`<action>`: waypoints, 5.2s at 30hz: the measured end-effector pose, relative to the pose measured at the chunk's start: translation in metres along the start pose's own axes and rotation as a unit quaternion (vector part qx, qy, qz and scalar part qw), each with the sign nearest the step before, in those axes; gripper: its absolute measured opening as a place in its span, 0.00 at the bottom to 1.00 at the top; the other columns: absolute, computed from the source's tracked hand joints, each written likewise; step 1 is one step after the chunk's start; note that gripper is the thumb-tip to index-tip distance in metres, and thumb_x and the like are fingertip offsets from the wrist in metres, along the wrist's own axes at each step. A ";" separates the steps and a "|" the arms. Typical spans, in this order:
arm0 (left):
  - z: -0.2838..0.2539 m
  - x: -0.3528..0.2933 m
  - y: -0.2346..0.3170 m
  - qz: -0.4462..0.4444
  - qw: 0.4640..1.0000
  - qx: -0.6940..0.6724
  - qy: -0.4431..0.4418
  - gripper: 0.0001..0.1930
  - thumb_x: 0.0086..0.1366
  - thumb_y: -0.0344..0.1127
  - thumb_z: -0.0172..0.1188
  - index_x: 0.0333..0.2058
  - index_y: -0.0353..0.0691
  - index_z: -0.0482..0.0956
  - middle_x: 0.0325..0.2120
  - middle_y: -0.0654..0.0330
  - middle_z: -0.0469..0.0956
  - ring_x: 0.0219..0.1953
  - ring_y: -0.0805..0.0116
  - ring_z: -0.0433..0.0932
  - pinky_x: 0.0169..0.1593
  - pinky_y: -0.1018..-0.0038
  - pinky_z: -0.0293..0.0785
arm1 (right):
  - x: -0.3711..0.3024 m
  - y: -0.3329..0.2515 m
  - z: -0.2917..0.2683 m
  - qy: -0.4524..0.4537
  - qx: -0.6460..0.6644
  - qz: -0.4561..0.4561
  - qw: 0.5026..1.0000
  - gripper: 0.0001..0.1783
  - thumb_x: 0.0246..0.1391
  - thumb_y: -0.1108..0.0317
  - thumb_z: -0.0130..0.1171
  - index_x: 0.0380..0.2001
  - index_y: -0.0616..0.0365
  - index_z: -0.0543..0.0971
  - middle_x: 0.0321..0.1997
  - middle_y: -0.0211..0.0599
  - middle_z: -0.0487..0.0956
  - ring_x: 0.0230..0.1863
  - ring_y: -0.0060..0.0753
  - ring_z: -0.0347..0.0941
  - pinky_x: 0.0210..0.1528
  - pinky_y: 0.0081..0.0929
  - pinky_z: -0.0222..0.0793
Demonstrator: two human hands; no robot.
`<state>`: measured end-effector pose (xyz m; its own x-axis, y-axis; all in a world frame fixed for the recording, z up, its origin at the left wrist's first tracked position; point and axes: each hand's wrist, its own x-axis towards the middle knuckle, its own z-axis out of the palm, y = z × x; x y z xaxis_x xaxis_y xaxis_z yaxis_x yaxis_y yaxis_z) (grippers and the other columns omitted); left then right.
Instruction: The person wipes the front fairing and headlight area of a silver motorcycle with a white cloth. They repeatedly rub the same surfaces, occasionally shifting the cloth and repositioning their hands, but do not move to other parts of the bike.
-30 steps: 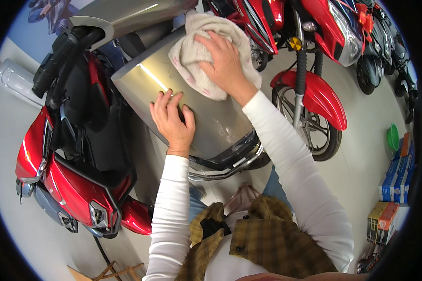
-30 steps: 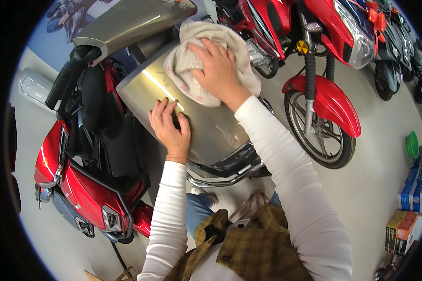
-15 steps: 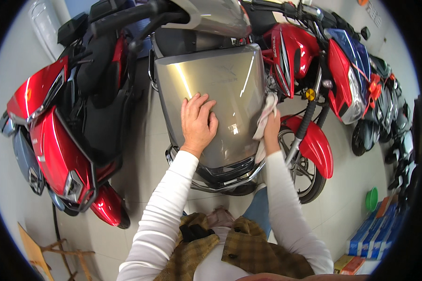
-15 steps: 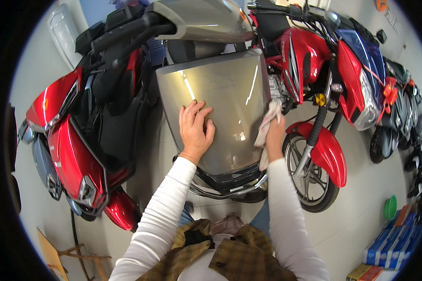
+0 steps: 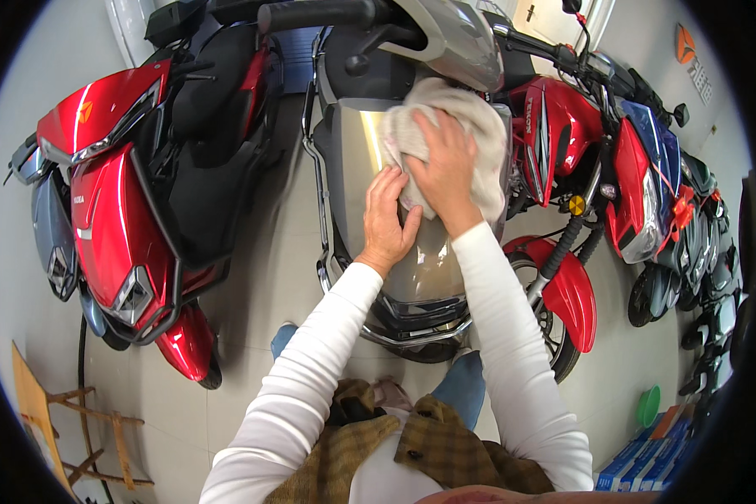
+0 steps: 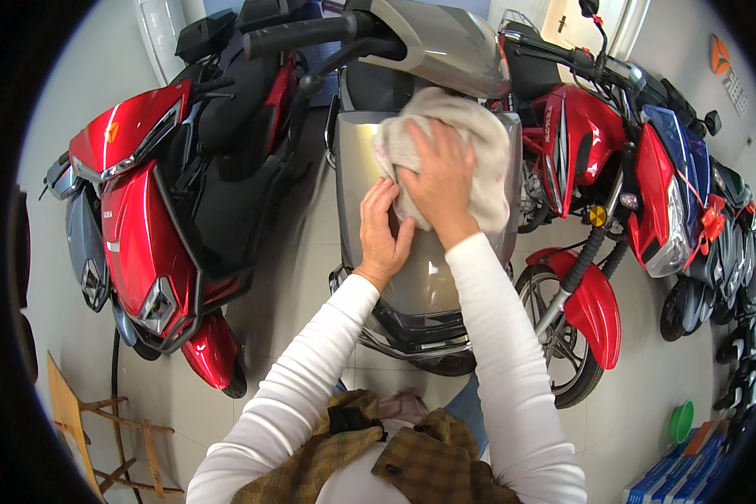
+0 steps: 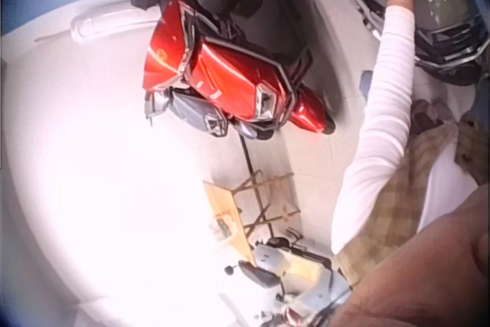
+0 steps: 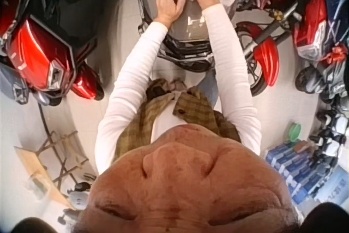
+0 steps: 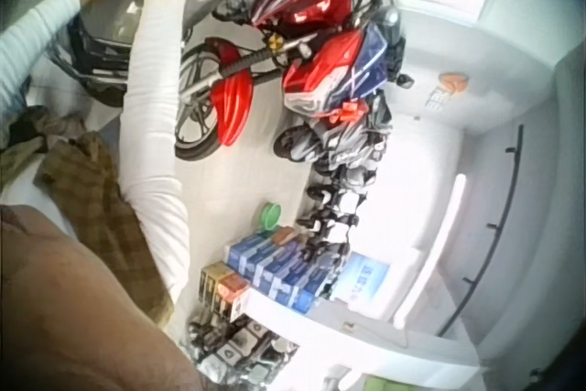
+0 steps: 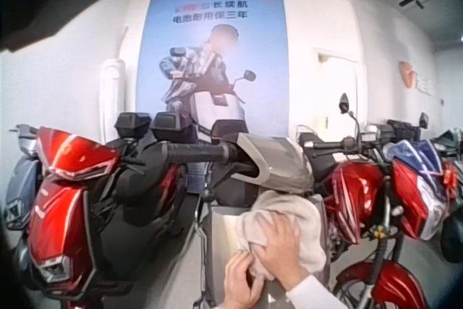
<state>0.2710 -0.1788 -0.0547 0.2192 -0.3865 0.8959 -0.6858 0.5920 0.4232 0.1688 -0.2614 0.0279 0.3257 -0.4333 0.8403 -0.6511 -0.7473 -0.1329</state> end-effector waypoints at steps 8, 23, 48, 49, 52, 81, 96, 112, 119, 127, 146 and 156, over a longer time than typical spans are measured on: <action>-0.010 -0.024 0.008 -0.104 0.993 -0.024 0.054 0.31 0.65 0.29 0.62 0.66 0.33 0.64 0.65 0.43 0.62 0.67 0.46 0.63 0.71 0.58 0.60 | 0.019 -0.045 0.016 -0.043 0.033 -0.166 0.985 0.25 0.44 0.59 0.69 0.50 0.44 0.85 0.64 0.38 0.75 0.68 0.44 0.68 0.72 0.63 0.52; -0.082 -0.184 0.057 -0.404 0.901 -0.112 -0.110 0.35 0.63 0.21 0.59 0.68 0.35 0.60 0.62 0.45 0.60 0.59 0.55 0.71 0.59 0.66 0.76 | -0.197 -0.075 -0.028 -0.196 0.049 -0.154 0.967 0.27 0.49 0.60 0.67 0.55 0.47 0.81 0.58 0.34 0.77 0.62 0.38 0.72 0.66 0.59 0.55; -0.090 -0.060 -0.080 -0.394 0.916 0.051 -0.058 0.15 0.67 0.39 0.62 0.46 0.36 0.80 0.39 0.36 0.82 0.46 0.32 0.79 0.47 0.52 0.76 | -0.028 -0.112 0.090 -0.344 -0.119 -0.276 0.890 0.17 0.44 0.58 0.66 0.38 0.51 0.85 0.44 0.40 0.83 0.57 0.42 0.75 0.77 0.57 0.45; -0.091 -0.078 -0.078 -0.416 0.906 0.049 -0.054 0.17 0.65 0.38 0.63 0.49 0.36 0.80 0.40 0.36 0.82 0.46 0.33 0.79 0.48 0.53 0.76 | -0.046 -0.111 0.091 -0.351 -0.105 -0.283 0.886 0.16 0.45 0.58 0.66 0.37 0.52 0.85 0.43 0.41 0.82 0.56 0.42 0.75 0.76 0.58 0.46; -0.096 -0.129 -0.064 -0.409 0.910 0.051 -0.045 0.21 0.62 0.34 0.65 0.53 0.34 0.81 0.41 0.37 0.83 0.47 0.34 0.80 0.49 0.53 0.77 | -0.107 -0.110 0.088 -0.289 -0.029 -0.294 0.911 0.13 0.46 0.63 0.63 0.35 0.54 0.84 0.42 0.41 0.81 0.55 0.42 0.75 0.75 0.55 0.49; -0.158 0.289 0.021 0.044 0.930 0.307 -0.195 0.17 0.69 0.38 0.60 0.51 0.33 0.80 0.44 0.41 0.81 0.49 0.42 0.80 0.54 0.55 0.77 | 0.144 -0.065 -0.079 0.062 0.021 -0.227 0.972 0.26 0.44 0.71 0.68 0.51 0.47 0.83 0.52 0.29 0.82 0.58 0.39 0.75 0.52 0.40 0.67; -0.153 0.292 -0.005 0.038 0.933 0.300 -0.197 0.20 0.64 0.41 0.65 0.52 0.41 0.80 0.50 0.50 0.82 0.54 0.49 0.80 0.55 0.62 0.78 | 0.225 -0.099 -0.051 -0.157 0.201 -0.185 0.949 0.26 0.52 0.66 0.60 0.56 0.54 0.78 0.54 0.52 0.81 0.55 0.56 0.77 0.57 0.43 0.73; -0.154 0.282 0.003 0.033 0.925 0.341 -0.163 0.14 0.59 0.22 0.62 0.43 0.28 0.72 0.43 0.36 0.77 0.43 0.39 0.83 0.46 0.57 0.83 | 0.212 -0.055 -0.078 0.103 -0.069 -0.214 0.969 0.17 0.49 0.69 0.65 0.45 0.47 0.84 0.47 0.33 0.83 0.52 0.47 0.78 0.53 0.41 0.73; -0.152 0.279 0.006 0.017 0.933 0.328 -0.150 0.14 0.59 0.22 0.63 0.43 0.28 0.72 0.44 0.36 0.75 0.42 0.38 0.83 0.47 0.57 0.83 | 0.224 -0.004 -0.117 0.203 0.022 -0.063 0.977 0.23 0.52 0.70 0.60 0.53 0.49 0.83 0.50 0.39 0.83 0.55 0.51 0.77 0.57 0.44 0.73; -0.153 0.278 0.000 0.023 0.930 0.336 -0.147 0.16 0.58 0.22 0.64 0.45 0.28 0.72 0.45 0.37 0.75 0.43 0.37 0.82 0.47 0.56 0.82 | 0.240 -0.087 -0.046 -0.035 -0.140 -0.243 0.959 0.19 0.50 0.69 0.61 0.46 0.43 0.85 0.40 0.34 0.86 0.48 0.41 0.81 0.51 0.41 0.71; -0.160 0.284 -0.026 -0.043 0.936 0.316 -0.147 0.21 0.59 0.28 0.69 0.50 0.35 0.74 0.46 0.42 0.76 0.49 0.36 0.78 0.53 0.52 0.77 | 0.171 -0.044 -0.111 0.137 0.175 -0.027 0.975 0.25 0.52 0.73 0.62 0.55 0.57 0.79 0.52 0.46 0.84 0.53 0.47 0.81 0.56 0.36 0.75; -0.178 0.301 -0.026 -0.062 0.942 0.231 -0.235 0.26 0.65 0.40 0.58 0.59 0.33 0.74 0.59 0.33 0.70 0.61 0.34 0.71 0.66 0.54 0.68 | 0.158 -0.112 -0.040 0.048 0.101 -0.121 0.986 0.18 0.45 0.77 0.63 0.42 0.52 0.86 0.45 0.39 0.84 0.52 0.47 0.77 0.54 0.43 0.71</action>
<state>0.4784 -0.1847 0.2278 0.0613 -0.7669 0.6389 -0.9277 0.1924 0.3200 0.2661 -0.2260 0.1966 0.3826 -0.1868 0.9048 -0.4093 -0.9123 -0.0152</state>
